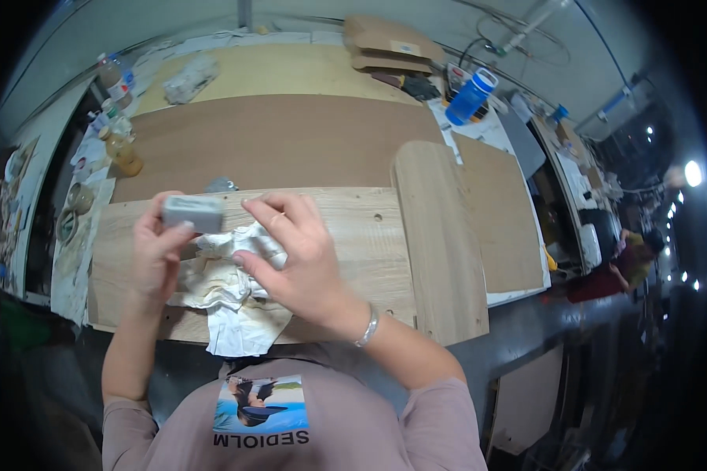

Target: The person wipes wood furniture components with a white cloth and applies a substance using a small gray block by hand.

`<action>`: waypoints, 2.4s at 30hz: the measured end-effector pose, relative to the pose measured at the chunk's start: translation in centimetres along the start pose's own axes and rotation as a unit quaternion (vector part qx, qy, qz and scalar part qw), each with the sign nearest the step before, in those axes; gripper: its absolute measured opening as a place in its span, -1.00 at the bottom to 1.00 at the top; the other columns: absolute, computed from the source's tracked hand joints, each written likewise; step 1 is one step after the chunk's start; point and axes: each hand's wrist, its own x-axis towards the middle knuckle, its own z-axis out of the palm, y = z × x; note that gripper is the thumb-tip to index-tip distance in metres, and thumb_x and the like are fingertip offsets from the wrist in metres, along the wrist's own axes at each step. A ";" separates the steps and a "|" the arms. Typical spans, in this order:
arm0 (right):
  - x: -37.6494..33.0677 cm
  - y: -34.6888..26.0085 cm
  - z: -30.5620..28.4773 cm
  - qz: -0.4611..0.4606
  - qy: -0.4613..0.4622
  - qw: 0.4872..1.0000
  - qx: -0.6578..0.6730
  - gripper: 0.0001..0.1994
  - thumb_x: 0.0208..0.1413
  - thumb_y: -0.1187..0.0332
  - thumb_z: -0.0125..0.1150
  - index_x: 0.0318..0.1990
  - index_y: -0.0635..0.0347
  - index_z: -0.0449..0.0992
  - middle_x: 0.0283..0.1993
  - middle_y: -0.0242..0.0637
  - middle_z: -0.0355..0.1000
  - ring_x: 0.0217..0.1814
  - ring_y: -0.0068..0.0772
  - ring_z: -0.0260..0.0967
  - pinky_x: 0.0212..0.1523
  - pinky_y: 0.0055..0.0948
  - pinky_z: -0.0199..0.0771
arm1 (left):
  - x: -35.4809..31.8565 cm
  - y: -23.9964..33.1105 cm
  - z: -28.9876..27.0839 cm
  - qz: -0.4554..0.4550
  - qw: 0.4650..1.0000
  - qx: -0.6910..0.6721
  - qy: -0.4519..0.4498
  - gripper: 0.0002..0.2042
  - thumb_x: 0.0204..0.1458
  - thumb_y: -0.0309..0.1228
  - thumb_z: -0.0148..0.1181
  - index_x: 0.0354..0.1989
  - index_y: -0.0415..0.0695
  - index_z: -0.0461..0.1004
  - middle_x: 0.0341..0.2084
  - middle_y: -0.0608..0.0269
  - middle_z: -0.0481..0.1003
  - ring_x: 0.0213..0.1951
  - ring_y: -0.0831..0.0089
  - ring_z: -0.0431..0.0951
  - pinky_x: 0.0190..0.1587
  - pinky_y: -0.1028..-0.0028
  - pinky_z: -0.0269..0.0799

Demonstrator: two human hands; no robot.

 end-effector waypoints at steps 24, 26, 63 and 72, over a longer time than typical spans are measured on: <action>-6.5 3.2 0.6 0.374 0.240 0.824 0.350 -0.75 0.15 0.42 0.23 -0.08 0.17 0.33 -0.37 -0.43 0.36 -0.49 -0.63 0.27 -0.50 -0.57 0.34 | 8.0 -0.4 -21.5 0.082 0.657 0.729 0.174 -0.72 0.06 -0.40 0.14 -0.05 -0.19 0.53 -0.16 -0.14 0.56 -0.16 -0.08 0.57 -0.08 0.06 0.45; -6.6 3.2 0.6 0.382 0.247 0.820 0.348 -0.74 0.15 0.41 0.23 -0.06 0.16 0.33 -0.38 -0.44 0.35 -0.49 -0.63 0.26 -0.50 -0.57 0.33 | 8.0 1.0 -20.6 0.109 0.658 0.703 0.246 -0.54 0.06 -0.46 0.16 0.19 -0.22 0.40 0.00 -0.15 0.51 0.00 -0.04 0.53 0.11 0.13 0.40; -7.5 3.9 1.2 0.365 0.241 0.855 0.278 -0.65 0.18 0.38 0.22 0.08 0.20 0.34 -0.37 -0.46 0.33 -0.54 -0.71 0.20 -0.50 -0.60 0.31 | -9.6 2.9 -19.8 0.128 0.839 0.469 0.244 -0.76 -0.01 -0.44 0.37 -0.13 0.04 0.70 0.13 0.10 0.45 0.07 0.08 0.50 0.15 0.32 0.42; -7.3 3.8 1.0 0.382 0.203 0.852 0.297 -0.66 0.17 0.42 0.15 0.08 0.22 0.29 -0.33 -0.40 0.34 -0.49 -0.65 0.22 -0.49 -0.59 0.29 | -14.8 0.9 -14.3 0.151 0.745 0.583 0.288 -0.77 -0.05 -0.44 0.38 -0.17 -0.09 0.65 -0.08 0.00 0.56 -0.05 0.09 0.57 0.06 0.25 0.47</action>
